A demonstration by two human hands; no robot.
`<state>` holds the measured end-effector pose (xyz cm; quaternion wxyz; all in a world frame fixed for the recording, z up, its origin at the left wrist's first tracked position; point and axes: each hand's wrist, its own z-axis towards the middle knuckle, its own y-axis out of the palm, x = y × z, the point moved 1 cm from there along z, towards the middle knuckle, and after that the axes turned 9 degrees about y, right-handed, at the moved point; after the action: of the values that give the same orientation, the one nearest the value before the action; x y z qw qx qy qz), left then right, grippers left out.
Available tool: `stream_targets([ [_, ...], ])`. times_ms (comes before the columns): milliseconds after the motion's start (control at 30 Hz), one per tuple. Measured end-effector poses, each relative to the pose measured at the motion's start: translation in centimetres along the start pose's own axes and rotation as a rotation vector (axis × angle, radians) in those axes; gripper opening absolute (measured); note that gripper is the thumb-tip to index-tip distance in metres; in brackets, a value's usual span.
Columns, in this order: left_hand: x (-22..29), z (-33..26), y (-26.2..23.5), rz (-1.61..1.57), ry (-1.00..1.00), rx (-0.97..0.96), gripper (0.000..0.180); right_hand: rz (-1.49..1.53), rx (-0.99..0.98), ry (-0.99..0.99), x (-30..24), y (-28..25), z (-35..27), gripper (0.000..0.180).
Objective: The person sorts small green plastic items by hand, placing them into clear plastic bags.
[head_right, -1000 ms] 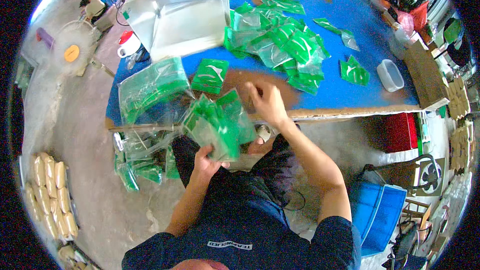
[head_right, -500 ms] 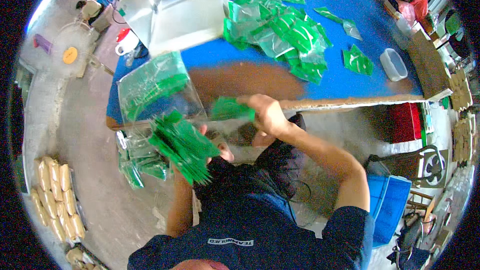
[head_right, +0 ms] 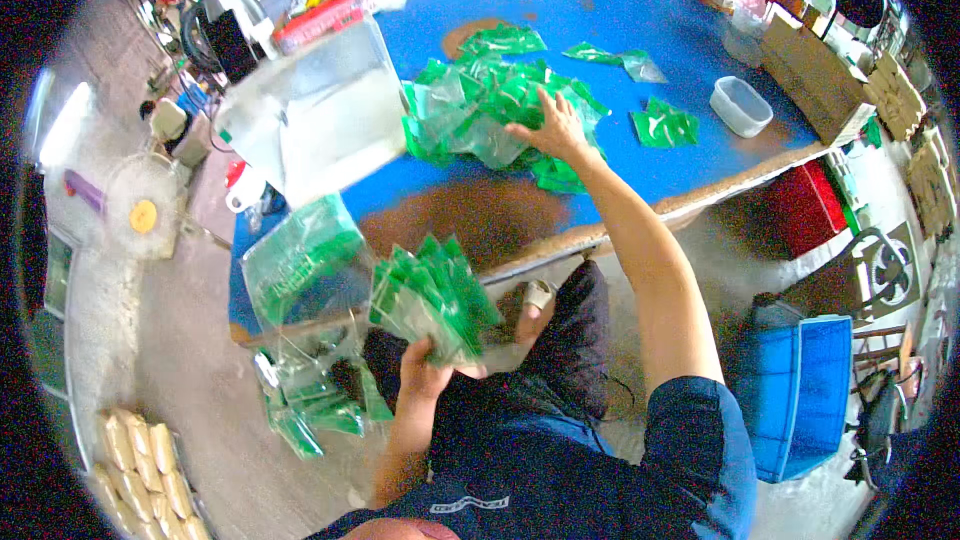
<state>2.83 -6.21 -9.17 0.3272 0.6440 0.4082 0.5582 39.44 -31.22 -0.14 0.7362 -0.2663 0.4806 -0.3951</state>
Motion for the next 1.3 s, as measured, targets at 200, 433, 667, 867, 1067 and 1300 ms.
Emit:
stream_targets([
  [200,0.7,-2.5,-0.1,-0.055,0.035,-0.033,0.076,-0.339,-0.078,-0.073,-5.0,3.8,-6.1,0.062],
  [433,2.6,-1.0,-3.0,-0.043,0.165,-0.048,0.068,0.139,-0.112,-0.268,-8.5,-4.4,-10.1,0.050],
  [667,4.1,0.9,-2.1,0.318,-0.056,-0.148,0.081,0.471,-1.130,-0.352,-11.2,-5.9,-13.7,0.025],
  [867,0.8,-0.1,-0.4,0.062,-0.112,-0.035,0.075,-0.175,-0.184,0.110,-8.0,-3.5,-9.4,0.042],
  [1067,2.0,-1.2,-3.7,-0.100,0.113,0.011,0.070,-0.170,-0.132,-0.284,-8.4,-2.5,-17.0,0.050],
  [1300,3.0,0.5,0.3,0.104,0.179,0.081,0.060,0.429,-0.645,-0.403,-11.8,-2.9,-14.4,0.036],
])
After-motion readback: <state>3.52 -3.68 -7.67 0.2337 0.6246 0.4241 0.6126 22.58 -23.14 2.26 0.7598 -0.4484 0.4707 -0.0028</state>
